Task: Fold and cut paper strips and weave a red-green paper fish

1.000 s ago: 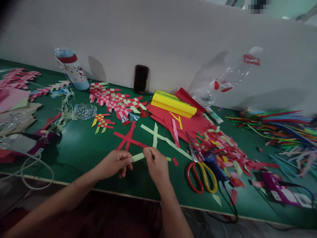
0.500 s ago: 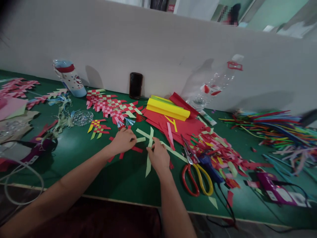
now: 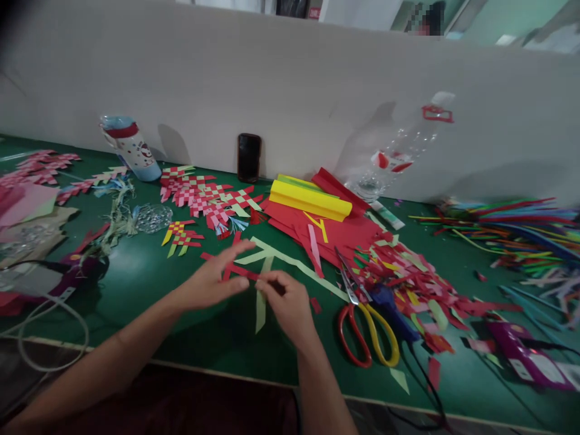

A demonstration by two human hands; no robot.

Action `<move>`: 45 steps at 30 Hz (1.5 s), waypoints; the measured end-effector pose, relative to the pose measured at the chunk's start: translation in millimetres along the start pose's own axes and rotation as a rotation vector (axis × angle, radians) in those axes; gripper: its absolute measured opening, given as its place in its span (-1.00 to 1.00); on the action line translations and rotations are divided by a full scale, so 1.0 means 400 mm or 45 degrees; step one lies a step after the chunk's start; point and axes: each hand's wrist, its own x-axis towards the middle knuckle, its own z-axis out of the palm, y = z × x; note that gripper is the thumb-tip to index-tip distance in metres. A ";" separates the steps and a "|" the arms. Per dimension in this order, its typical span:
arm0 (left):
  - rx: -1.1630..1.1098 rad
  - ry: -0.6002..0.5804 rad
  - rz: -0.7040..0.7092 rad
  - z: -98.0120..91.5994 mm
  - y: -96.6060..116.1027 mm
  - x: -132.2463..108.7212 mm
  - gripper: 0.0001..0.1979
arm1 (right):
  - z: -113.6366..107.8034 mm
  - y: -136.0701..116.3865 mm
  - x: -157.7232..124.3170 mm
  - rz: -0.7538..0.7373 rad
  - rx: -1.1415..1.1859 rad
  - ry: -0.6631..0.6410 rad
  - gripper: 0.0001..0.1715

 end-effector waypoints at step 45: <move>-1.158 -0.119 -0.581 0.082 -0.044 -0.033 -0.56 | 0.083 0.002 0.070 0.153 0.314 0.076 -0.67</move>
